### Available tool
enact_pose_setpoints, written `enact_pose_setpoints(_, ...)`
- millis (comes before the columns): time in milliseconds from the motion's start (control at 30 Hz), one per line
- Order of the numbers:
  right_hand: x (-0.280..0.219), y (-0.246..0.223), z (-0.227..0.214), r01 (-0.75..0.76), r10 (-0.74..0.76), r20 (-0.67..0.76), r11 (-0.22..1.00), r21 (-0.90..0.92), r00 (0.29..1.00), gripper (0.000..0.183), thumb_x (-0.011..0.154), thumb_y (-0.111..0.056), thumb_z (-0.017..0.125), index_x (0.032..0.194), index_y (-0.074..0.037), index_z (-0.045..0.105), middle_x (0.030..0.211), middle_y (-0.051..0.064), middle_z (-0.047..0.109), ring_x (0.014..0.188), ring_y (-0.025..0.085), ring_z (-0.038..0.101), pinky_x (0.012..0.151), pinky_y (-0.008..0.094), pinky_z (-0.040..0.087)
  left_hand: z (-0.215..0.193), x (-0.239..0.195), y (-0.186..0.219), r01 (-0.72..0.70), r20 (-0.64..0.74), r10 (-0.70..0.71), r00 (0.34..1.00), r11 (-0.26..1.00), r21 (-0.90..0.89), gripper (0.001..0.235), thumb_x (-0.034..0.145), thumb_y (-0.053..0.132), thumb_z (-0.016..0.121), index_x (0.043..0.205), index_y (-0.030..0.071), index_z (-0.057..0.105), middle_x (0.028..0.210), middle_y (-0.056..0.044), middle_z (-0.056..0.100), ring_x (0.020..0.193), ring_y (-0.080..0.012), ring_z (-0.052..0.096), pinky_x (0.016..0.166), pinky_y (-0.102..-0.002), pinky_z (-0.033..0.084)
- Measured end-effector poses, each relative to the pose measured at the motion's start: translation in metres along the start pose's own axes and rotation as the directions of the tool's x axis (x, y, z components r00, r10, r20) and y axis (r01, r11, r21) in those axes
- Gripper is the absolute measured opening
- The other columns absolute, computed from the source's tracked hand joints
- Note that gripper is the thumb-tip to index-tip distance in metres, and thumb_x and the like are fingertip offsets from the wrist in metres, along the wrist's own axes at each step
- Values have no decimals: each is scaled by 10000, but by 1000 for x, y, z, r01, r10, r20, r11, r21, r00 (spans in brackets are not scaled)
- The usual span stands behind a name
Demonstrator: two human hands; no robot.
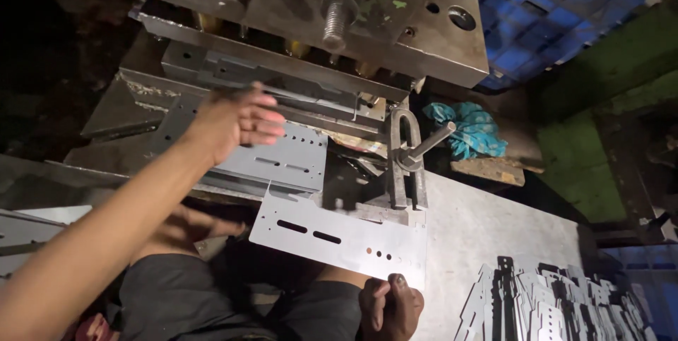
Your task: Operating a stamping machine to punch or form metal plates.
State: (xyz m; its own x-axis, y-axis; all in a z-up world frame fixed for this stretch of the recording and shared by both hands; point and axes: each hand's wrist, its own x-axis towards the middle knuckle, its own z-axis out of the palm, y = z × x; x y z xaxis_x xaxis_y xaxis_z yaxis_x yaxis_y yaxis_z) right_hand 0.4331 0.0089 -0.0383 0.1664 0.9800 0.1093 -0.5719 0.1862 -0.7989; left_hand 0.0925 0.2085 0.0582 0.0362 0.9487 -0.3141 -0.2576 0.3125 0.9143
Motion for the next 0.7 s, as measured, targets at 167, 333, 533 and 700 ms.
enact_pose_setpoints(167,-2,-3,7,-4,-6,-114,997,-83,993,440,1040,-175,457,700,47,627,361,37,379,290,107,279,298,282,206,-23,15,-17,-186,-160,155,975,962,-200,376,1043,275,523,994,-75,650,883,-229,744,745,-321,776,637,-405,672)
enact_pose_setpoints(333,-2,-2,12,3,-9,-85,998,-67,996,438,1034,-211,480,714,47,629,364,24,361,299,104,271,311,286,211,-15,12,-13,-241,-135,215,967,946,-219,350,1041,235,580,986,-106,643,869,-245,723,754,-337,774,646,-434,689)
enact_pose_setpoints(533,-5,0,21,-57,42,-143,993,-101,989,436,1016,-214,502,679,39,614,360,17,348,301,105,267,313,285,204,-10,9,-9,-187,-167,165,972,974,-126,384,1027,288,573,966,-81,660,832,-225,734,685,-303,762,558,-394,648)
enact_pose_setpoints(700,-14,-6,24,-35,21,-145,995,-94,989,448,1026,-207,516,668,44,610,374,16,344,328,95,260,346,284,209,16,-10,-15,-26,-122,49,991,982,189,458,1050,379,568,961,-54,691,748,-186,725,522,-256,612,442,-360,444)
